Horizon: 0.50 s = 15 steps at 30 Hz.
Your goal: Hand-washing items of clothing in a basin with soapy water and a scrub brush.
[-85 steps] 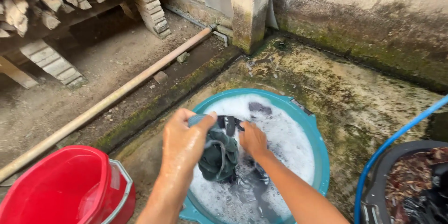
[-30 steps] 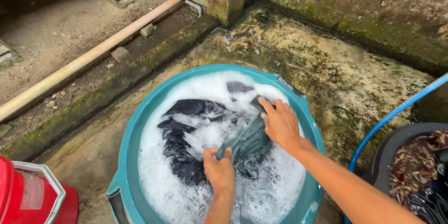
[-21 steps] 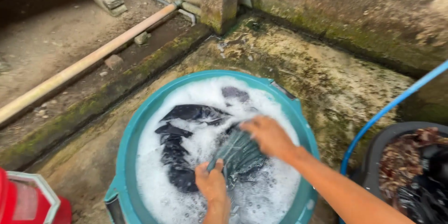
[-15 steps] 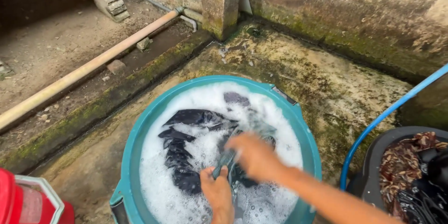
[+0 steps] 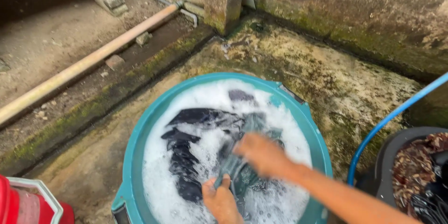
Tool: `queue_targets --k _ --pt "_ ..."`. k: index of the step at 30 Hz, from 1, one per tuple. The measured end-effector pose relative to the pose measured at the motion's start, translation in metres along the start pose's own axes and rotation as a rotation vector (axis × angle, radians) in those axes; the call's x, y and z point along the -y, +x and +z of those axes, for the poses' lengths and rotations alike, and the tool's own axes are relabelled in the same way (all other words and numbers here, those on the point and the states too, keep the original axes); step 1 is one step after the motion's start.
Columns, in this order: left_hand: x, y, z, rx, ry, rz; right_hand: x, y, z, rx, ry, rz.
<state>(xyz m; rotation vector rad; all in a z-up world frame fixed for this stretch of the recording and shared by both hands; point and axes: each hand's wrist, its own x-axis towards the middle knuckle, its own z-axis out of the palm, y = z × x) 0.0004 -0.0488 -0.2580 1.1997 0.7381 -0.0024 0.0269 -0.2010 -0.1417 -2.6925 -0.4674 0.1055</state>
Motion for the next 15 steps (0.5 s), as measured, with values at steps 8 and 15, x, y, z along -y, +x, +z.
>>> queue_targets --k 8,15 --pt "0.011 -0.004 0.005 0.008 0.139 0.059 0.026 -0.009 0.006 -0.163 0.102 0.228" --pt "0.018 0.0 -0.001 -0.028 -0.057 -0.014 -0.038 -0.004 -0.002 -0.231 -0.105 0.176"
